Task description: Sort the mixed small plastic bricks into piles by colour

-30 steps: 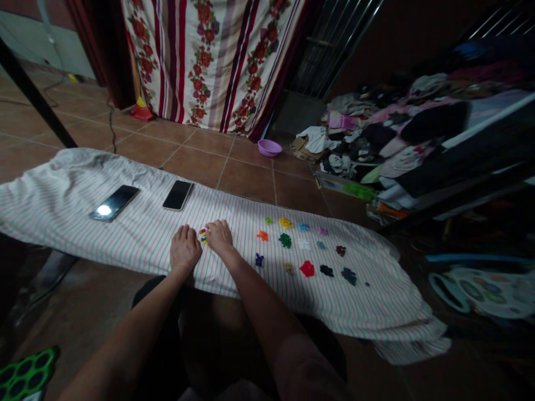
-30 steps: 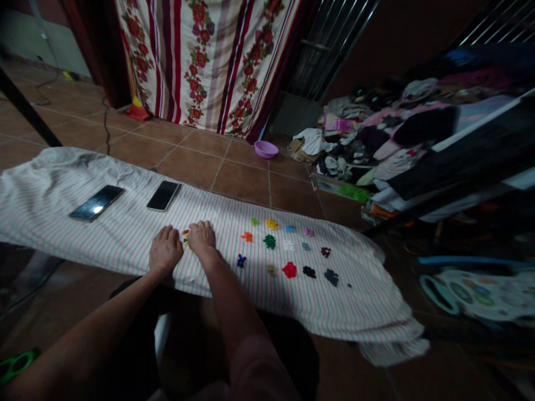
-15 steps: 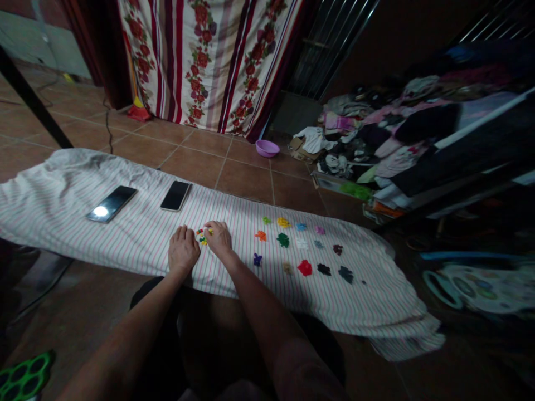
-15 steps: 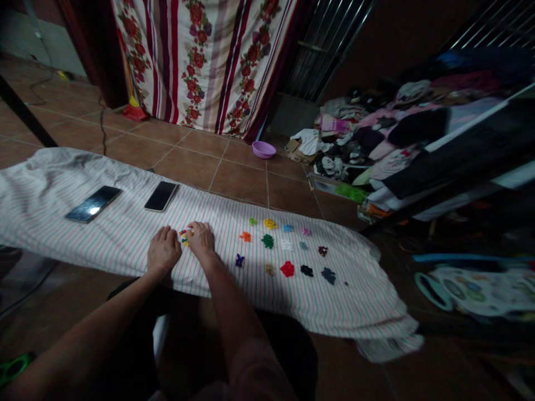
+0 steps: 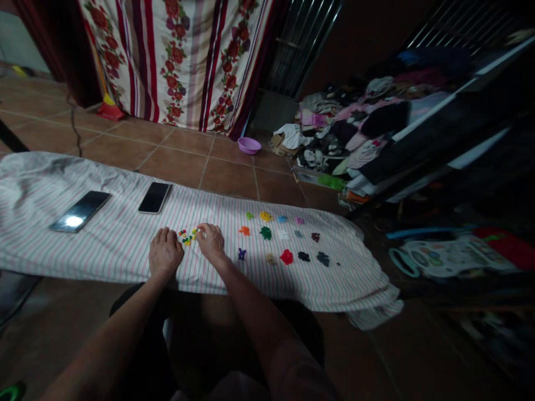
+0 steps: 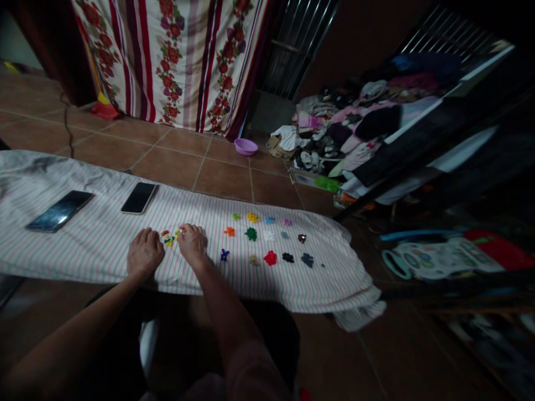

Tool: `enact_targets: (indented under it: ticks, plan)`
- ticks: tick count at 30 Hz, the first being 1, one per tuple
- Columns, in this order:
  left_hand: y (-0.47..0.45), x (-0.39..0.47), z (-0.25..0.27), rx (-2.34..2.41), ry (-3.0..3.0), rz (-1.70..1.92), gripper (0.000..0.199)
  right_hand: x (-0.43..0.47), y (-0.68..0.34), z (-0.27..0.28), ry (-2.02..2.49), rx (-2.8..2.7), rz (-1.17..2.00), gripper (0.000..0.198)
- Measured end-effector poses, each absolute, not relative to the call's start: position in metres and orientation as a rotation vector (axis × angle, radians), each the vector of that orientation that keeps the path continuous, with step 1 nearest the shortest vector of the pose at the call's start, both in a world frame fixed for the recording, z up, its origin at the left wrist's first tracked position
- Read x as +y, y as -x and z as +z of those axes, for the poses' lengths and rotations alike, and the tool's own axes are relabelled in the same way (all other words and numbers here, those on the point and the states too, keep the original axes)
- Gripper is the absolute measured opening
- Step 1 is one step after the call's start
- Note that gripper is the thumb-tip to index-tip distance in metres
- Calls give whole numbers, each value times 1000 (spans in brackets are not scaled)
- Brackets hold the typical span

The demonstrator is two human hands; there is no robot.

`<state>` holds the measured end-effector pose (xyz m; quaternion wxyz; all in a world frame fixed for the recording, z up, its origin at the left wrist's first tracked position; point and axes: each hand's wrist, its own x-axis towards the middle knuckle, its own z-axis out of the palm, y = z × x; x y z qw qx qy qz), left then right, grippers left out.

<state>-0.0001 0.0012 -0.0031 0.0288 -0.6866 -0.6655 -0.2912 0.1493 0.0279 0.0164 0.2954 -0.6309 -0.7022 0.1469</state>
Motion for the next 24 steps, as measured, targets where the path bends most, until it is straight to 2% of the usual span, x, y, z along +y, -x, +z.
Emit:
enact_targets:
  ticks: [7,24]
  plan:
    - [1,2,-5,-2007,2110,-897,25,20,-192,23,1628,-1863,340,16]
    - [4,4,-11,-1967,2096,-874,27,-1,-357,20,1693,-1336,157,25]
